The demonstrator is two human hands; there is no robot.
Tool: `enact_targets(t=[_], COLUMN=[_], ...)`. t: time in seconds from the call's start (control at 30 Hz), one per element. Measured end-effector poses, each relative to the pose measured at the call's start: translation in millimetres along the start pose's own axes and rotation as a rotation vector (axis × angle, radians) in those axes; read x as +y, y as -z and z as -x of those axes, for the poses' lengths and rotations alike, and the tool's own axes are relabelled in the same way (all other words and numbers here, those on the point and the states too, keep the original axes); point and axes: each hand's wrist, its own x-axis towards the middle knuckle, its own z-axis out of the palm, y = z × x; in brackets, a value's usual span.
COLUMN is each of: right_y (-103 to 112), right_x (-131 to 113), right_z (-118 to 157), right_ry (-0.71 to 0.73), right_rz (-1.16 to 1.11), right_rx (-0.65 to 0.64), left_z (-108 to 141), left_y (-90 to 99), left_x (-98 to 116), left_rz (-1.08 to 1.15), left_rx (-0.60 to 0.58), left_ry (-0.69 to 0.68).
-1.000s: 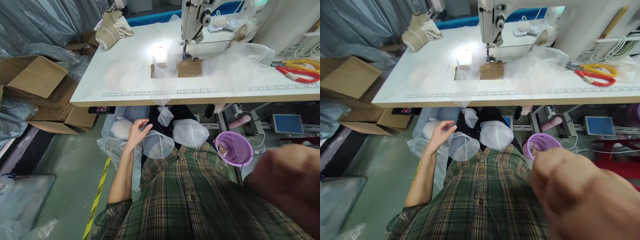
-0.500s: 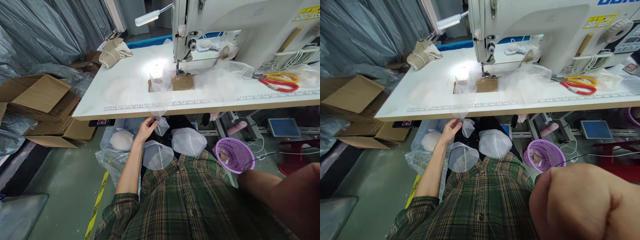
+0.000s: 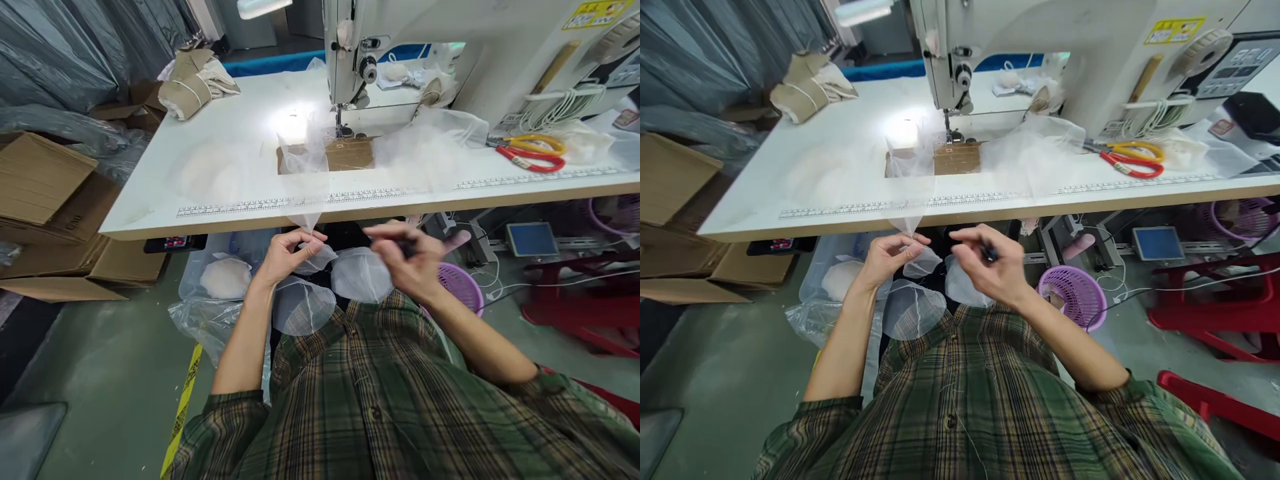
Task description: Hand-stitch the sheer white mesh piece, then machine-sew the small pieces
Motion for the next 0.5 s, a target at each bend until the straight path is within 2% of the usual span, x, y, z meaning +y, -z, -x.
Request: enact_targets(t=[0.07,0.2,0.3,0.5], right_y=[-17.1,-39.8,-38.8,-27.9], right_x=[12.1,29.1,29.6,25.9], right_z=[-7.2,-16.9,-22.5,-33.8], right_ry=[0.005,-0.104,-0.143,-0.185], right_rz=[-0.021,-0.113,-0.158,-0.195], right_rx=[-0.023,-0.194,-0.274,-0.280], left_z=[1.0,-1.8,-4.4,-7.2], left_y=[-3.3,-6.4,-5.2,-6.0], left_x=[3.0,-0.3,-5.1,-6.2], left_rz=[0.032,0.096,0.071,0.076], left_rx=[-0.013,0.004,0.047,0.093], left_ry=[0.006,0.020,0.034,0.083])
